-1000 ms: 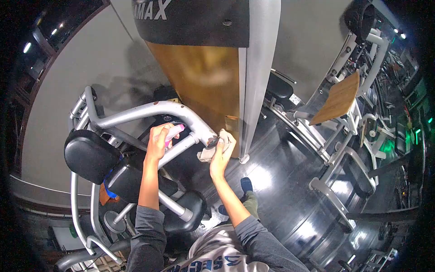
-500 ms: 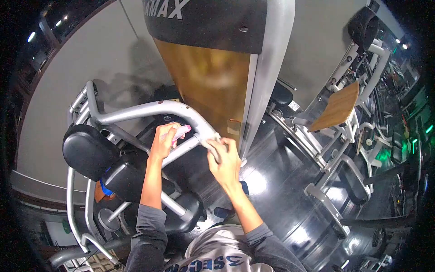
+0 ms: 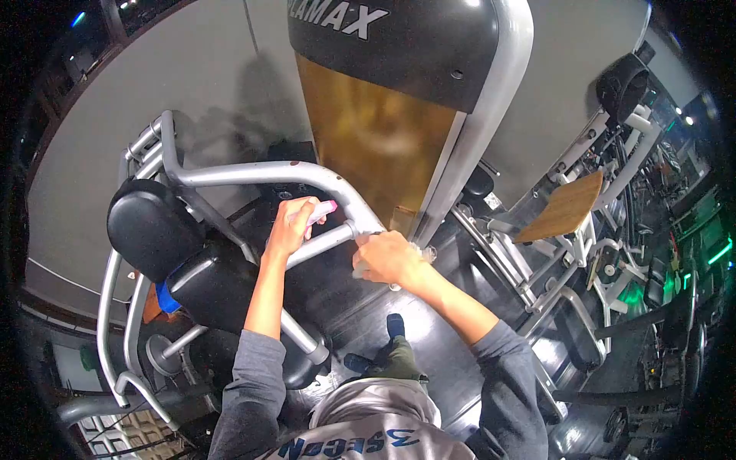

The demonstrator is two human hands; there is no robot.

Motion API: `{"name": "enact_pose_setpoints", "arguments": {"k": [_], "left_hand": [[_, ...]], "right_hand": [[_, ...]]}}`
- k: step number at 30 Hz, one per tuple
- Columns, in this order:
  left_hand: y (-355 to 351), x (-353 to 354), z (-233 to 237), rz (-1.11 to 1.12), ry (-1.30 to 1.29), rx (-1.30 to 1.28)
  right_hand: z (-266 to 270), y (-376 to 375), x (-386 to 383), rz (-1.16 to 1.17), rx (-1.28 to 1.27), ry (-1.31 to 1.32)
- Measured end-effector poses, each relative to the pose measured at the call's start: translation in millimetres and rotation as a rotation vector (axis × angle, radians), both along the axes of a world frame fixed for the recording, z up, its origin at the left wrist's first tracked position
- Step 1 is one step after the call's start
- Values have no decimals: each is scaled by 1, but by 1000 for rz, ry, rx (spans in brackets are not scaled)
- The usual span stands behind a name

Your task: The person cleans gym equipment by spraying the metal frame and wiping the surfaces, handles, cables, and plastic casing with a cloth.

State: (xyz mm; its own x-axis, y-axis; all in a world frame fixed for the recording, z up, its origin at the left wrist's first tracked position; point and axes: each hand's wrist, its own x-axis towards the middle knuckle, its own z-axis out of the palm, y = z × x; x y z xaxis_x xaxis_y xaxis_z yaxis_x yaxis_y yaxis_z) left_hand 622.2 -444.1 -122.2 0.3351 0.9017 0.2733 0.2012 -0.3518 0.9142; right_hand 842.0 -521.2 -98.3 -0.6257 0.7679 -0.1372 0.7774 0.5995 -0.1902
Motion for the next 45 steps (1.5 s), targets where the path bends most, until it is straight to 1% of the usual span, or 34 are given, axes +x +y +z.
{"name": "enact_pose_setpoints", "arguments": {"k": [1,3,4,5,7,8,11,13,15,17,18,21,23,24,27,28,30,31,32,33,34,35,38,39,41,43,45], "left_hand": [[1,-1,-1,25,-20,33],[3,-5,0,55,-49,-13],[2,-7,1,83,-76,-63],[1,-9,2,92,-81,-62],[0,-11,6,135,-174,-67],[1,-11,6,126,-194,-79],[4,-13,-1,113,-193,-80],[-7,-15,3,124,-193,-107],[-5,-20,6,110,-181,-127],[-3,-18,-2,117,-57,-17],[-1,-18,-3,79,-50,29],[1,-20,-4,89,-58,-10],[10,-20,-1,78,-56,-14],[9,-20,-1,68,-47,-34],[9,-19,-1,74,-100,0],[8,-20,0,69,-93,-23],[8,-21,-1,66,-79,-42],[9,-20,-2,62,-65,-58],[12,-19,-6,56,-79,34],[12,-18,-5,53,-83,35],[11,-18,-4,48,-90,34],[11,-18,-3,43,-95,32],[9,-18,-1,43,-107,26],[9,-18,0,38,-108,25],[8,-19,2,61,-109,7],[7,-19,2,67,-138,10],[7,-21,3,47,-139,-2]], "right_hand": [[2,-1,-1,1,3,-2],[6,-4,-4,-196,-26,389],[-5,-2,-5,-266,56,535],[-9,-4,-11,-257,54,530],[-12,-9,-37,-626,221,635],[-18,-9,-48,-682,286,600],[-15,-16,-74,-619,320,633],[-11,-29,-87,-511,241,644],[-10,-28,-85,-439,287,629],[-18,-12,-63,-573,392,490],[-9,-8,-55,-664,351,433],[-6,7,-49,-624,421,351],[-7,14,-62,-540,304,378],[-9,9,-71,-469,300,496],[-5,2,-76,-302,92,656],[-5,1,-71,-303,88,655],[0,6,-52,-397,183,494],[2,9,-48,-518,271,431],[2,13,-41,-569,297,420],[1,18,-36,-619,324,408],[-1,21,-33,-562,306,455],[-3,23,-33,-565,307,453],[0,29,-42,-380,202,313],[-2,35,-44,-385,202,311],[-6,45,-51,-130,170,357],[6,40,-52,-131,152,327],[9,33,-47,-284,159,293]]}}
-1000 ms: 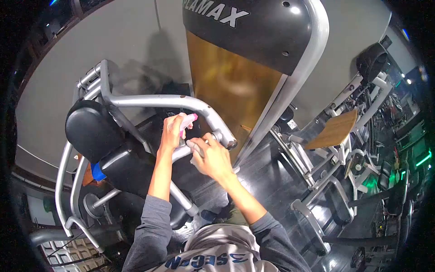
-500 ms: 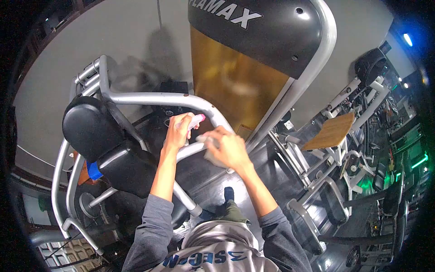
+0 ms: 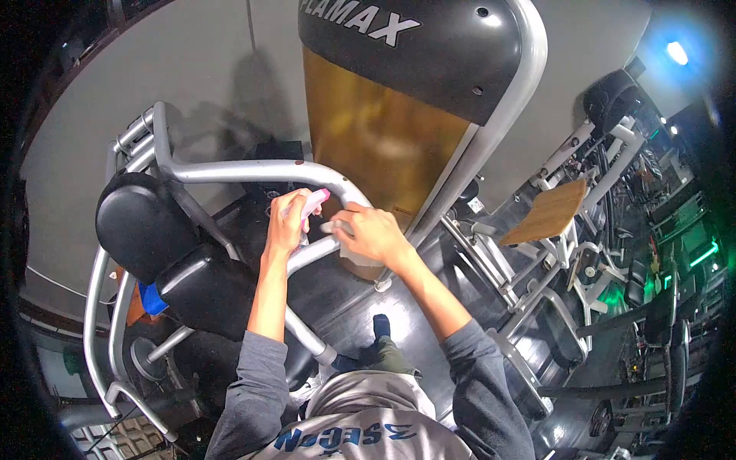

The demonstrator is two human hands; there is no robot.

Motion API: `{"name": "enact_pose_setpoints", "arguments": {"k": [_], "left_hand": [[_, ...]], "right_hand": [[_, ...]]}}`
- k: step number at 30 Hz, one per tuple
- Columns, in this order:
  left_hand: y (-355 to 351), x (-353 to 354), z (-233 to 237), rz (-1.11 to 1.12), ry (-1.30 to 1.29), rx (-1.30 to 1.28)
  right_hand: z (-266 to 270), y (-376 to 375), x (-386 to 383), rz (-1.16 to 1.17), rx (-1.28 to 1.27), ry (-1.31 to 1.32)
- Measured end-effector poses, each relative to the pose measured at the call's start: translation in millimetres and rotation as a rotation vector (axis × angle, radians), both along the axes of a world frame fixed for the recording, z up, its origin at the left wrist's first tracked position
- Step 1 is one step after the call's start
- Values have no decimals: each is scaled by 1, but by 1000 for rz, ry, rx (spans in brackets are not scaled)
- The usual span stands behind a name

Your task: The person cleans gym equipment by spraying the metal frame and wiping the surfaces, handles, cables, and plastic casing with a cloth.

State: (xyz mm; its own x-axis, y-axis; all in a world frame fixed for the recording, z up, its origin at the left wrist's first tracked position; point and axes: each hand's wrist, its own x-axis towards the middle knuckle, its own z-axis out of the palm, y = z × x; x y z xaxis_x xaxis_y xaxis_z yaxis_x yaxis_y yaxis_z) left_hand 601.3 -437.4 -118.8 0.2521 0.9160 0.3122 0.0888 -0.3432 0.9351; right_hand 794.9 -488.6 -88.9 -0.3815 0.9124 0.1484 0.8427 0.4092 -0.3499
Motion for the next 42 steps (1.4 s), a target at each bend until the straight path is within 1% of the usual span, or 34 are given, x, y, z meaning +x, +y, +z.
{"name": "enact_pose_setpoints", "arguments": {"k": [1,2,4,6,10,12,13,15,16,18,19,20,22,23,24,26,27,28,30,31,32,34,35,36,38,39,40,42], "left_hand": [[0,1,0,-2,-16,-3],[-1,1,0,2,-16,1],[-3,1,1,8,-8,-42],[-1,1,-3,2,7,-26],[1,2,-4,-14,13,-18],[-1,4,-3,24,-32,-40],[-1,5,-3,23,-28,-40],[-2,5,-3,22,-35,-61],[-2,5,-3,21,-30,-60],[-1,5,-2,4,-37,-76],[-1,4,-2,4,-35,-75],[-1,4,-2,-6,-58,-81],[-1,5,-1,-18,-79,-83],[-1,5,-2,-13,-80,-76],[-1,4,-2,-5,-82,-67],[-2,3,-2,2,-90,-50],[-3,3,1,16,-105,-49],[-5,3,3,33,-125,-50],[-6,3,6,55,-139,-57],[-5,2,9,67,-109,-55],[-6,2,10,77,-79,-58],[-10,-3,14,86,-57,-62],[-12,-8,16,90,-28,-68],[-15,-15,20,96,3,-74],[-27,-30,26,124,29,-60],[-34,-38,27,143,67,-84],[-40,-48,26,163,105,-107],[-60,-65,23,203,150,-136]], "right_hand": [[-7,-8,2,-141,98,-24],[-12,-15,3,-138,102,-25],[-14,-27,-1,-421,124,4],[-18,-41,-15,-442,85,6],[-54,-65,-45,-299,171,468],[-76,-71,-55,-362,201,684],[-84,-69,-56,-363,200,689],[-96,-65,-59,-677,32,1101],[-101,-63,-62,-678,32,1106],[-108,-58,-73,-698,238,1070],[-110,-57,-81,-714,218,1155],[-113,-58,-88,-713,219,1157],[-112,-67,-99,-682,82,1289],[-114,-77,-100,-561,-12,1271],[-104,-89,-103,-434,-112,1285],[-122,-92,-101,-447,-27,1246],[-112,-89,-97,-568,-7,1316],[-116,-81,-89,-728,33,1339],[-112,-66,-72,-774,-21,1617],[-107,-63,-69,-713,-30,1597],[-108,-62,-72,-703,-32,1592],[-103,-64,-87,-627,119,1156],[-96,-73,-93,-557,12,1162],[-99,-77,-96,-402,79,1082],[-72,-92,-95,-206,93,727],[-66,-92,-88,-180,101,738],[-58,-88,-75,-179,158,613],[-51,-76,-52,-278,234,484]]}}
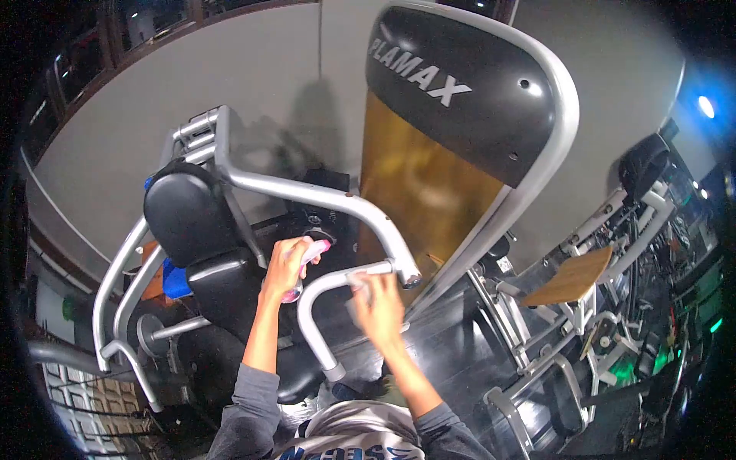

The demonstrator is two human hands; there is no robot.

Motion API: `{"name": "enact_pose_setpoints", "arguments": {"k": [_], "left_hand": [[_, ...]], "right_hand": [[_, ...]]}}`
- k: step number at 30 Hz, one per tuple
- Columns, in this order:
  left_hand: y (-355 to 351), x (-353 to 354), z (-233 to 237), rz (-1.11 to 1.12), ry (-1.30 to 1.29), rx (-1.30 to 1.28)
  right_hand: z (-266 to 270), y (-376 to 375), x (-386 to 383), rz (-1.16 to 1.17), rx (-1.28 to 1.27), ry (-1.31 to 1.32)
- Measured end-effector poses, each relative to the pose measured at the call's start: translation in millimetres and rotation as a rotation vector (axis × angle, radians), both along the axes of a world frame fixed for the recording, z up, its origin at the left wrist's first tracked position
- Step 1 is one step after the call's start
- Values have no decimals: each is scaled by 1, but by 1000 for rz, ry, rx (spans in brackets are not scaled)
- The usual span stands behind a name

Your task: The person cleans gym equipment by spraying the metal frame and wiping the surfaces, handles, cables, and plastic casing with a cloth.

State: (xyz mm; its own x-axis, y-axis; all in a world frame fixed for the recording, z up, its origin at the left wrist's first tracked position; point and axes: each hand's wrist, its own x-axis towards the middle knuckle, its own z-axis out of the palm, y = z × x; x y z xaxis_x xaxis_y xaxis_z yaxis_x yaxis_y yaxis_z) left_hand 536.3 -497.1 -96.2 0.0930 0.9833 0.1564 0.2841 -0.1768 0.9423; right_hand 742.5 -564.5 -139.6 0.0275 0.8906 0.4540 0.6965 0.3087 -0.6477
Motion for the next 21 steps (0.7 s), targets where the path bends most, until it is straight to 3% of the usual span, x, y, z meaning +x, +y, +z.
{"name": "enact_pose_setpoints", "arguments": {"k": [2,4,9,13,16,20,21], "left_hand": [[-24,-11,0,37,-46,-27],[-43,-19,-11,81,-68,-56],[-79,-25,-31,135,-217,-40],[-99,-24,-42,188,-284,-39],[-115,-25,-53,247,-295,-74],[-132,-23,-57,299,-321,-111],[-134,-23,-61,308,-361,-116]], "right_hand": [[17,11,14,-86,-121,-82],[24,23,14,-27,-95,-160],[54,42,-20,605,-99,-200],[63,69,-19,599,-298,-402],[56,90,9,312,-420,-639],[57,82,8,289,-389,-672],[62,70,-3,364,-339,-581]]}}
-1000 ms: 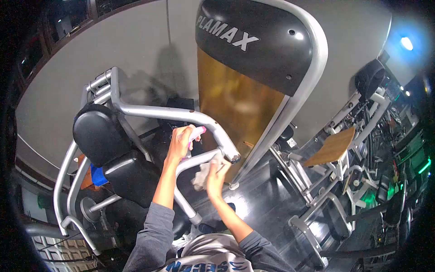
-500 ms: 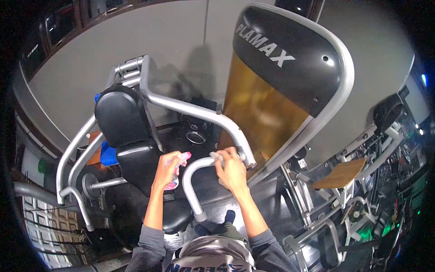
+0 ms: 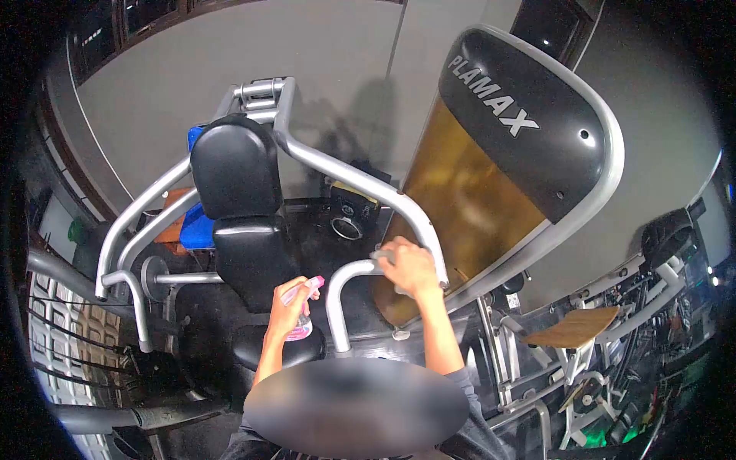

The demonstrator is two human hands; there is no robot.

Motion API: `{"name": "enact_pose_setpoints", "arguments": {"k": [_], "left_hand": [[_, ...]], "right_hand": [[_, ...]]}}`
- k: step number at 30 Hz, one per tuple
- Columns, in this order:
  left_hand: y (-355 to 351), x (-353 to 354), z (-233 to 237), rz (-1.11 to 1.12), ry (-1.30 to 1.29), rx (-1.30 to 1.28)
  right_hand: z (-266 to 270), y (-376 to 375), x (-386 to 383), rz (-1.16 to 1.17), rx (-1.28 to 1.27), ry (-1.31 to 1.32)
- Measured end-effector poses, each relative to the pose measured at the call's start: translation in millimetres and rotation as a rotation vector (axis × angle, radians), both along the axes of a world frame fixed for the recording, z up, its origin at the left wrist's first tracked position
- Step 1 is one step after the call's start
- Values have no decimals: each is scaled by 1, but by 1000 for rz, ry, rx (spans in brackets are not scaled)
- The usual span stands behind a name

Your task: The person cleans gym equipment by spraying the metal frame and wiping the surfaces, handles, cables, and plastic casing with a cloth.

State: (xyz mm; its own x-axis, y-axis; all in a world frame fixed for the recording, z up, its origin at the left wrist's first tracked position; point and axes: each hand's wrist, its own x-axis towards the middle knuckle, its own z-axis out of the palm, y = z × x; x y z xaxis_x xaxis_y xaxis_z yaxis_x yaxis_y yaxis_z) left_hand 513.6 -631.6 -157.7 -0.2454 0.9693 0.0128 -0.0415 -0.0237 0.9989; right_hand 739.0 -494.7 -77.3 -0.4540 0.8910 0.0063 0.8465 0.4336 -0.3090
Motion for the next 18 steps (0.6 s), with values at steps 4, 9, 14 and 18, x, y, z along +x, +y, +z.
{"name": "enact_pose_setpoints", "arguments": {"k": [4,9,14,18], "left_hand": [[-2,5,-8,19,-77,42],[-15,-1,-19,59,-125,74],[-28,-6,-18,119,-98,62],[-33,-10,-20,125,-176,71]], "right_hand": [[-12,-40,-50,362,198,295],[-11,-35,-47,467,185,277],[-2,-9,-30,186,240,33],[-9,-32,-36,322,273,193]]}}
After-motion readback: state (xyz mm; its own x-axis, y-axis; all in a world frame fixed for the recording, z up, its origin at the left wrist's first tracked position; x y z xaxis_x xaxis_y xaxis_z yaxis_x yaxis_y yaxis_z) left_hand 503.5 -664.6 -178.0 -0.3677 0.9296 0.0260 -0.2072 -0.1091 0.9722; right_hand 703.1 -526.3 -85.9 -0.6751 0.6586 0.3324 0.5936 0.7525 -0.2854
